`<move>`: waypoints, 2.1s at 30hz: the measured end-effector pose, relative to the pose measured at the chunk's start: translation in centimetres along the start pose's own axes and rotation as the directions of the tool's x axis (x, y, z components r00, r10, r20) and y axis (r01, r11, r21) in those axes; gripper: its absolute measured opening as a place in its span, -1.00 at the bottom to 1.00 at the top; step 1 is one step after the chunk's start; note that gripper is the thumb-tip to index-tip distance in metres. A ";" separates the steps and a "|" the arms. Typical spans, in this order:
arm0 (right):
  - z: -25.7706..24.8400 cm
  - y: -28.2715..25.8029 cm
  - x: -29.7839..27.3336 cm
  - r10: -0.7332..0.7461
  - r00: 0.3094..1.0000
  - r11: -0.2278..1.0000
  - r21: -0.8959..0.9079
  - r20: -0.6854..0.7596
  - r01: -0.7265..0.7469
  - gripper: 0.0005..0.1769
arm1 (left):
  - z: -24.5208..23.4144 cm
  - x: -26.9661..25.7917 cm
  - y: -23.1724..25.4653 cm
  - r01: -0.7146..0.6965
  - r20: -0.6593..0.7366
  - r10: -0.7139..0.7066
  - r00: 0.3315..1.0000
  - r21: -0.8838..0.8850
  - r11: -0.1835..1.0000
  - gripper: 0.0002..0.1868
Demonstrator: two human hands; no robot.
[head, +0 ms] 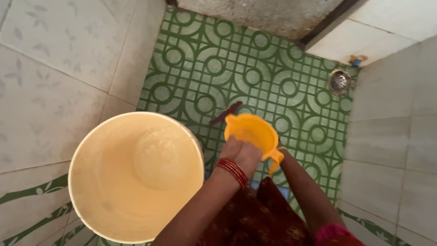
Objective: The person cleans the bathroom floor by pouring water from a yellow mug and using a squeegee to push the water toward a floor drain.
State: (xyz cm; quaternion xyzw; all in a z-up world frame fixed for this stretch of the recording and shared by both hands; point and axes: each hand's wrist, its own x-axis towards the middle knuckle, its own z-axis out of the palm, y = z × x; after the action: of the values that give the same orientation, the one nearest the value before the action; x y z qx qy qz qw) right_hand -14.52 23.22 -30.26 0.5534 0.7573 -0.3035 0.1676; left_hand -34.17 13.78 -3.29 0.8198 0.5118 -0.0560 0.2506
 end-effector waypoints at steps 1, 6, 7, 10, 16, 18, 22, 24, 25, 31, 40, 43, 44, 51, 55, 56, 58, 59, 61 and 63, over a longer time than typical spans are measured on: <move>-0.2 0.4 0.4 0.007 1.000 0.999 -0.045 -0.001 -0.008 -0.70 | 0.7 0.5 -1.3 0.092 -0.011 -0.093 0.996 -0.038 0.995 -0.74; -2.6 1.0 0.4 0.024 1.000 0.987 -0.159 -0.016 -0.027 -0.65 | 2.9 1.5 -8.0 0.222 -0.655 -0.183 0.733 -0.024 0.975 -0.61; -2.9 0.1 0.4 0.004 0.999 0.990 -0.138 -0.042 -0.010 -0.68 | 2.8 1.1 -9.5 0.248 -0.620 -0.277 0.734 -0.135 0.959 -0.61; -2.8 -4.6 2.8 -0.197 0.957 0.979 -0.099 -0.214 0.180 -0.66 | 1.5 -0.6 -13.4 0.312 -0.653 -0.340 0.677 -0.163 0.936 -0.68; 0.1 -12.8 12.7 -0.038 0.986 0.999 -0.045 -0.160 0.031 -0.51 | -2.2 -0.7 -21.5 0.546 -0.500 -0.478 0.722 -0.011 0.837 -0.69; 1.1 -12.6 13.4 -0.221 0.950 0.935 -0.325 -0.220 0.142 -0.37 | -3.0 -1.3 -24.1 0.559 -0.452 -0.592 0.667 -0.220 0.799 -0.75; -0.1 -4.0 4.6 -0.173 0.978 0.960 -0.242 -0.116 0.141 -0.26 | -3.9 -3.0 -27.7 0.635 -0.435 -0.639 0.634 -0.178 0.751 -0.77; -2.9 -0.5 0.9 0.011 1.000 0.928 -0.373 -0.002 -0.011 -0.47 | -3.6 -3.8 -29.1 0.672 -0.330 -0.695 0.639 -0.200 0.713 -0.79; -4.4 0.6 -1.2 0.084 0.996 0.930 -0.361 0.031 -0.067 -0.28 | -3.1 -4.3 -29.5 0.677 -0.328 -0.698 0.636 -0.198 0.709 -0.79; -13.6 -4.8 -1.9 0.072 0.987 0.828 -0.560 0.145 0.022 -0.27 | -1.1 -5.2 -30.9 0.617 -0.362 -0.725 0.586 -0.381 0.689 -0.68; -3.9 -27.1 16.0 -0.488 0.856 0.842 -0.350 -0.171 0.411 -0.44 | -1.0 -4.7 -30.6 0.691 -0.443 -0.750 0.492 -0.326 0.645 -0.76; -1.2 -29.7 18.3 -0.485 0.847 0.851 -0.339 -0.216 0.401 -0.33 | -1.8 -4.6 -30.9 0.683 -0.411 -0.759 0.505 -0.347 0.642 -0.78; 0.1 -29.8 18.3 -0.415 0.896 0.882 -0.312 -0.157 0.354 -0.30 | -1.7 -4.6 -30.8 0.684 -0.383 -0.764 0.519 -0.350 0.640 -0.79; -4.1 -8.9 7.8 -0.205 0.978 0.903 -0.391 -0.029 0.178 -0.42 | -2.2 -5.0 -30.3 0.683 -0.344 -0.770 0.537 -0.359 0.636 -0.68; -11.6 -5.1 2.0 0.171 0.976 0.806 -0.588 0.131 -0.063 -0.48 | -2.1 -5.1 -29.7 0.692 -0.342 -0.775 0.531 -0.354 0.630 -0.66; -12.7 -6.2 2.0 0.171 0.977 0.805 -0.590 0.127 -0.064 -0.48 | -2.2 -5.1 -29.5 0.683 -0.377 -0.772 0.512 -0.366 0.631 -0.66; -15.0 -8.9 3.0 0.013 0.987 0.707 -0.699 0.162 0.106 -0.46 | -2.5 -5.1 -29.3 0.676 -0.411 -0.769 0.489 -0.378 0.632 -0.65; -15.4 -10.9 4.3 -0.102 0.985 0.674 -0.718 0.142 0.173 -0.38 | -2.6 -5.0 -29.2 0.683 -0.351 -0.823 0.447 -0.460 0.568 -0.63; -14.1 -15.5 7.7 -0.237 0.958 0.731 -0.619 0.164 0.287 -0.13 | -2.4 -5.1 -29.1 0.693 -0.276 -0.869 0.410 -0.526 0.494 -0.60; -11.5 -20.3 11.6 -0.437 0.898 0.731 -0.563 0.047 0.385 -0.16 | -2.4 -4.8 -29.5 0.654 -0.411 -0.794 0.447 -0.455 0.604 -0.58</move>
State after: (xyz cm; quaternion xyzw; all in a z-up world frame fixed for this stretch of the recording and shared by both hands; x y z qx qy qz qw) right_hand -36.48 35.10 -22.79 0.3113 0.9223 -0.0731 0.2169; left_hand -62.40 21.32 -9.92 0.4589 0.8661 0.1524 0.1269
